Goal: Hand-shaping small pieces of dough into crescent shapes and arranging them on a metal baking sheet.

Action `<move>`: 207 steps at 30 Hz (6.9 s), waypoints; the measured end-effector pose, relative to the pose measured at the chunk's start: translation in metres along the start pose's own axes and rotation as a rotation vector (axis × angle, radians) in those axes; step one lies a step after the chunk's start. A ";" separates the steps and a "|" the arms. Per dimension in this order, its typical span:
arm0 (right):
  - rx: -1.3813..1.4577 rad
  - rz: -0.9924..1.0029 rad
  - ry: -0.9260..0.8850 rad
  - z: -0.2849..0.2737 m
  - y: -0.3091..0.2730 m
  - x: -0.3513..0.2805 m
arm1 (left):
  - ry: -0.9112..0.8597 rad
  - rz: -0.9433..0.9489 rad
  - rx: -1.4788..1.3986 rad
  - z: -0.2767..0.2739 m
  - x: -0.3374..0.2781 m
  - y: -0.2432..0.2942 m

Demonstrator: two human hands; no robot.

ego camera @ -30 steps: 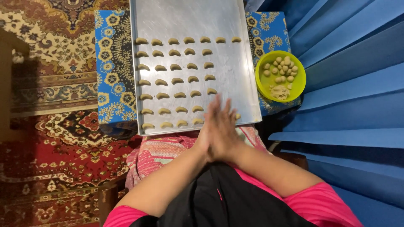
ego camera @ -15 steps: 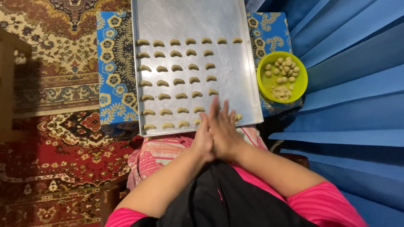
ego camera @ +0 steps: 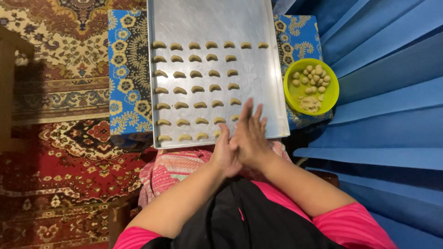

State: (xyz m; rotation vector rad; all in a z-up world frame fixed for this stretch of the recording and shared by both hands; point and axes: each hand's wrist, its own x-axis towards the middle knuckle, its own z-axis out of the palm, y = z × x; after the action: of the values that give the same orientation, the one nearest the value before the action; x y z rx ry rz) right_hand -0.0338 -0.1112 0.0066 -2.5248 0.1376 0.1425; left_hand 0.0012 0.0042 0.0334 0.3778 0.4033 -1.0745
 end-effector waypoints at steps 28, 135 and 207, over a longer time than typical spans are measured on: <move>0.400 -0.378 0.412 -0.037 -0.006 -0.031 | -0.042 0.043 -0.228 -0.054 0.027 0.000; -0.034 0.330 0.260 0.011 0.196 -0.005 | 0.376 0.244 0.431 -0.063 0.025 0.019; 0.002 -0.070 0.090 0.009 0.021 0.006 | 0.217 -0.029 0.125 0.006 0.006 -0.005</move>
State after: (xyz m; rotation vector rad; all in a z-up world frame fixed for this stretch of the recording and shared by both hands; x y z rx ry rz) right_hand -0.0309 -0.1235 -0.0132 -2.5307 0.0849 0.0009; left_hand 0.0001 -0.0059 0.0350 0.6049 0.5370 -1.0935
